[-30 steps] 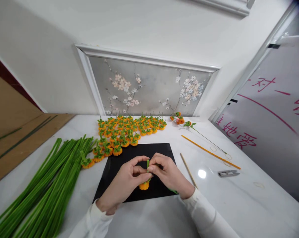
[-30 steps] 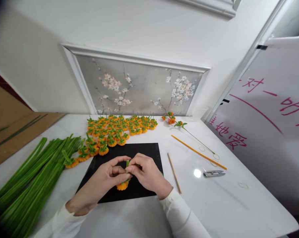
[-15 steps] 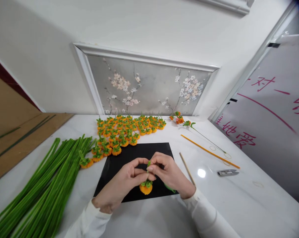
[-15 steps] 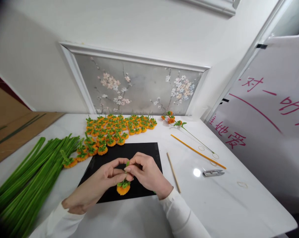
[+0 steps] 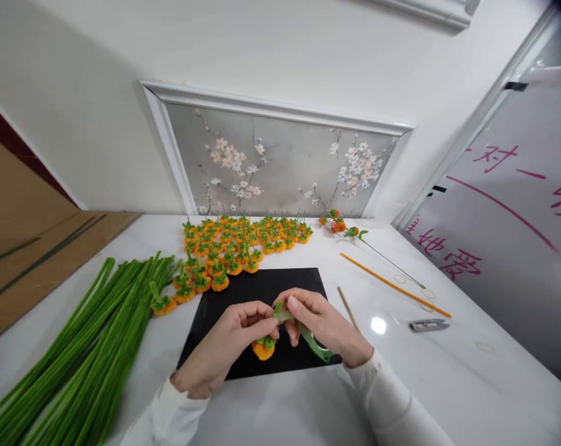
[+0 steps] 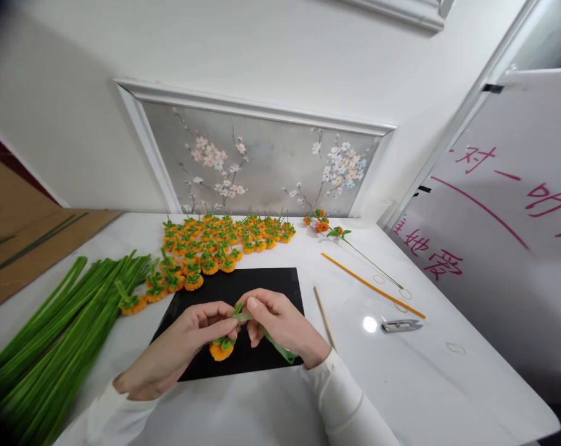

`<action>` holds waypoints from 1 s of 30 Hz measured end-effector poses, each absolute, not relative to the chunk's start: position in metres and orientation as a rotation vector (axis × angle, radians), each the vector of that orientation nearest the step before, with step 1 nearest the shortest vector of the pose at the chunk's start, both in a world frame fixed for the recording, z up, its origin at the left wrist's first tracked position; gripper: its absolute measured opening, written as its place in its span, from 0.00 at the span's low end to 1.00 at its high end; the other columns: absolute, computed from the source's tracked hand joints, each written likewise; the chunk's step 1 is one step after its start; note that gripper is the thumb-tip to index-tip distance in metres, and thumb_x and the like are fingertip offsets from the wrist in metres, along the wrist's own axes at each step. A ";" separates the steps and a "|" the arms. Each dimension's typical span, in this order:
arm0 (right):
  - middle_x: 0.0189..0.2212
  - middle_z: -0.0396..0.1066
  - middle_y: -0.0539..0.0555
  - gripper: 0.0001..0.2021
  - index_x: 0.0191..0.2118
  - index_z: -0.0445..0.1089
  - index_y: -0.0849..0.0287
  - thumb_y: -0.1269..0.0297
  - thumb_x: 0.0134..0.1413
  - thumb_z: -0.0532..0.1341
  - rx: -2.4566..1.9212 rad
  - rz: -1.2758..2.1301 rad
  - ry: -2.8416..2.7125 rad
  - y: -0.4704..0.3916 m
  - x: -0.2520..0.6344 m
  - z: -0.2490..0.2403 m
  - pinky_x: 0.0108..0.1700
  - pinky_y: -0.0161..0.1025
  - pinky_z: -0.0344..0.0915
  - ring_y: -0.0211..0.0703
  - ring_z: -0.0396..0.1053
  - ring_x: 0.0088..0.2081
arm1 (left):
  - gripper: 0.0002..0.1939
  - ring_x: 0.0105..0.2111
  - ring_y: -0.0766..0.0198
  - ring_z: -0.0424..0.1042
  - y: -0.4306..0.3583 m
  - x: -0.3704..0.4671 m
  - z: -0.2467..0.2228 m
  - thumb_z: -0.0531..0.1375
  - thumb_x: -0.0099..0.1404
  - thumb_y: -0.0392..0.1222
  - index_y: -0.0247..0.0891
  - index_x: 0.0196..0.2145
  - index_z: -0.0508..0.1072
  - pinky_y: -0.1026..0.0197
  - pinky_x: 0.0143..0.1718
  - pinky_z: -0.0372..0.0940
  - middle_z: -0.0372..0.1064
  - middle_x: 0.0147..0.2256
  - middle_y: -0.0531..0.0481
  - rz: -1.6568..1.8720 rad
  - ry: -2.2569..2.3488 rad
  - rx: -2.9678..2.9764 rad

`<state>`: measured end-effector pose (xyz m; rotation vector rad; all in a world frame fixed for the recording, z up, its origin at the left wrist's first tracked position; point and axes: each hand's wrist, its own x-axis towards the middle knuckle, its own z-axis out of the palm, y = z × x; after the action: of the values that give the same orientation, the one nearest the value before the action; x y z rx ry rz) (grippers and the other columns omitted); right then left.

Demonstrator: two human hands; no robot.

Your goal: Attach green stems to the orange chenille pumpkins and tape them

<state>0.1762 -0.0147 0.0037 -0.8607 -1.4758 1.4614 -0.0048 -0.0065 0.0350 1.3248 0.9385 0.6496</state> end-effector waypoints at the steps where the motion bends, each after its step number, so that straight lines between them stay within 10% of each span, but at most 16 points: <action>1: 0.19 0.62 0.45 0.17 0.41 0.65 0.59 0.49 0.60 0.53 -0.852 1.498 -1.458 -0.015 0.175 0.003 0.22 0.31 0.59 0.33 0.61 0.18 | 0.09 0.27 0.67 0.64 -0.007 -0.005 0.036 0.62 0.58 0.44 0.34 0.26 0.72 0.65 0.30 0.57 0.69 0.25 0.52 0.640 0.941 1.321; 8: 0.22 0.64 0.46 0.11 0.36 0.71 0.60 0.59 0.49 0.66 -0.896 1.380 -1.465 -0.014 0.177 0.005 0.25 0.31 0.56 0.31 0.58 0.22 | 0.11 0.24 0.67 0.62 -0.008 -0.006 0.039 0.62 0.56 0.44 0.34 0.23 0.72 0.65 0.28 0.55 0.67 0.23 0.52 0.595 0.967 1.269; 30: 0.26 0.65 0.48 0.05 0.31 0.72 0.60 0.72 0.56 0.59 -1.019 0.850 -1.841 -0.018 0.180 0.015 0.30 0.33 0.57 0.35 0.63 0.28 | 0.06 0.23 0.69 0.61 -0.007 -0.001 0.029 0.61 0.57 0.41 0.37 0.29 0.68 0.66 0.26 0.56 0.63 0.23 0.57 0.614 0.980 1.554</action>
<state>0.1803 -0.0175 0.0147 -1.0190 -1.8412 0.8504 -0.0013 -0.0075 0.0288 1.5537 0.9805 0.6137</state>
